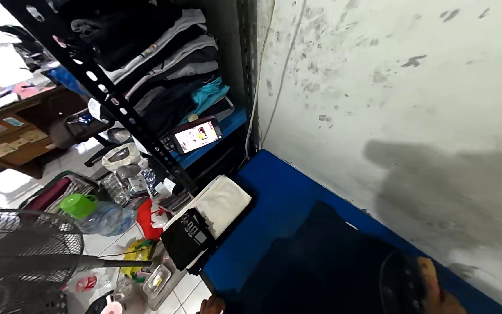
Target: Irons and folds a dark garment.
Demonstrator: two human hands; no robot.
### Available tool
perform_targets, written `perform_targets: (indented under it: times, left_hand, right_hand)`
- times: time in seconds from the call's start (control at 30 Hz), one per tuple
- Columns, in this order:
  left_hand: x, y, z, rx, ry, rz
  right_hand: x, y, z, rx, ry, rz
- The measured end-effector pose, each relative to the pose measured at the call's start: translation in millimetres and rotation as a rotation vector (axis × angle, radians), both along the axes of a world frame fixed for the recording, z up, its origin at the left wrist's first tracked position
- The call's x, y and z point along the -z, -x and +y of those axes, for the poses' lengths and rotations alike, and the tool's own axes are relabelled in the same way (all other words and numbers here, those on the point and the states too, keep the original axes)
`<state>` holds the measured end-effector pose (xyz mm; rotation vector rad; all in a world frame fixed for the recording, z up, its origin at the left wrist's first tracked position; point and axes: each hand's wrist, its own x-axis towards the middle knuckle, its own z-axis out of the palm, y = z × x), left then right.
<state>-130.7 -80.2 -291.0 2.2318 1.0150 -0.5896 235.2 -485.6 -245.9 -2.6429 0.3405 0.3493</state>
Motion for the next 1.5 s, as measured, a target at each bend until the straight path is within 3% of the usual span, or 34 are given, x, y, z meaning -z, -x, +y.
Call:
perform_targets:
  times: [0.13, 0.3, 0.47, 0.63, 0.7, 0.8, 0.9, 0.97, 1.13, 1.37, 1.5]
  left_hand:
    - [13, 12, 8, -0.009, 0.092, -0.095]
    - [27, 26, 20, -0.001, 0.155, -0.204]
    - [34, 36, 25, -0.067, 0.204, -0.277]
    - [30, 71, 36, -0.113, 0.248, -0.369]
    - [33, 88, 44, -0.151, 0.265, -0.369]
    - [39, 108, 55, -0.223, 0.295, -0.315]
    - [50, 111, 65, -0.238, 0.288, -0.279]
    - [57, 103, 68, -0.188, 0.274, -0.308]
    - [44, 54, 65, -0.015, 0.211, -0.415]
    - [20, 17, 39, -0.004, 0.225, -0.463]
    - [24, -15, 21, 0.085, 0.175, -0.454]
  right_hand:
    - [-5, 37, 32, -0.055, -0.148, 0.074]
    - [5, 87, 134, -0.238, -0.2, 0.077]
    - [17, 66, 201, -0.321, -0.184, 0.01]
    - [7, 61, 213, -0.31, -0.177, 0.094]
    - [1, 85, 211, -0.345, -0.219, 0.127]
    - [-6, 162, 215, -0.421, -0.23, 0.204]
    - [-4, 241, 231, -0.533, -0.054, 0.271]
    - [1, 257, 235, -0.52, 0.02, 0.268]
    - [-15, 218, 179, -0.219, -0.036, 0.263]
    - [0, 225, -12, 0.265, 0.088, 0.176]
    - [5, 213, -85, 0.423, 0.125, 0.21]
